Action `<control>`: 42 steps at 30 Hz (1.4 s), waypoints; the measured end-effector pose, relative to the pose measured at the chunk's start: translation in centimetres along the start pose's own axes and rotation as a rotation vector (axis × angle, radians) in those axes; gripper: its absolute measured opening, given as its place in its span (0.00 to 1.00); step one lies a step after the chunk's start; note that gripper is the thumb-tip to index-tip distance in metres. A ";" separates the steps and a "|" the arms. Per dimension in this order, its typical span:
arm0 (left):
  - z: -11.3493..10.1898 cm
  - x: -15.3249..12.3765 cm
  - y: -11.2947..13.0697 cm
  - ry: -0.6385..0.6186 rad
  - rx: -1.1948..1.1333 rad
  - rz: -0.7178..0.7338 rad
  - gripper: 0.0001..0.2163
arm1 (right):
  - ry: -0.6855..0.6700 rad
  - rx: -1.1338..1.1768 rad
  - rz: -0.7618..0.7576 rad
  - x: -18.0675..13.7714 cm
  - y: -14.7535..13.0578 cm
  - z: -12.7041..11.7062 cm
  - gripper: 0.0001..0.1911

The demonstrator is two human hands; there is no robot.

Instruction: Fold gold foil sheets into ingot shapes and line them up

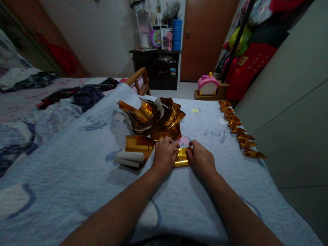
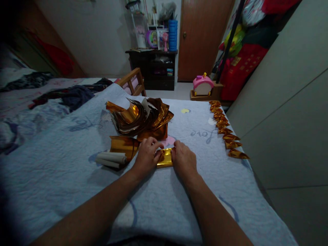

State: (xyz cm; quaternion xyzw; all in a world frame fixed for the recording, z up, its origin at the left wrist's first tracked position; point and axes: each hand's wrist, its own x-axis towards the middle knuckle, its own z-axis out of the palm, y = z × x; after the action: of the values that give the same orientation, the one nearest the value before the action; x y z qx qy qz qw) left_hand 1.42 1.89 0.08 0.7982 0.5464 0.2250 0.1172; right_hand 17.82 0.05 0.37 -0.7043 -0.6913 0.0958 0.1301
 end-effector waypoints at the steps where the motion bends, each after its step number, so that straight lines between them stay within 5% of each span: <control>1: 0.0 0.0 0.0 -0.013 -0.005 0.019 0.08 | 0.015 0.011 -0.002 0.0 0.0 0.0 0.08; 7: -0.1 0.2 -0.3 -0.191 -0.123 0.130 0.12 | 0.032 -0.022 -0.022 0.0 0.1 0.1 0.03; 21: -0.9 0.0 -1.0 -0.288 -0.178 0.191 0.04 | -0.043 -0.043 -0.113 0.0 0.8 0.0 0.06; 30: -0.6 -0.4 -1.2 -0.298 -0.181 0.208 0.07 | -0.033 0.102 -0.431 0.0 1.4 0.8 0.07; 42: -1.2 -1.0 -1.0 -0.339 -0.170 0.196 0.14 | -0.037 0.000 -0.396 -1.0 0.7 0.1 0.11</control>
State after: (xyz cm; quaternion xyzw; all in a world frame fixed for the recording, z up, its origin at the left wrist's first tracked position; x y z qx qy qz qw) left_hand -0.24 1.27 0.45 0.8612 0.4176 0.1432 0.2518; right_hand 18.39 -0.98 0.03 -0.5526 -0.8186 0.0812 0.1340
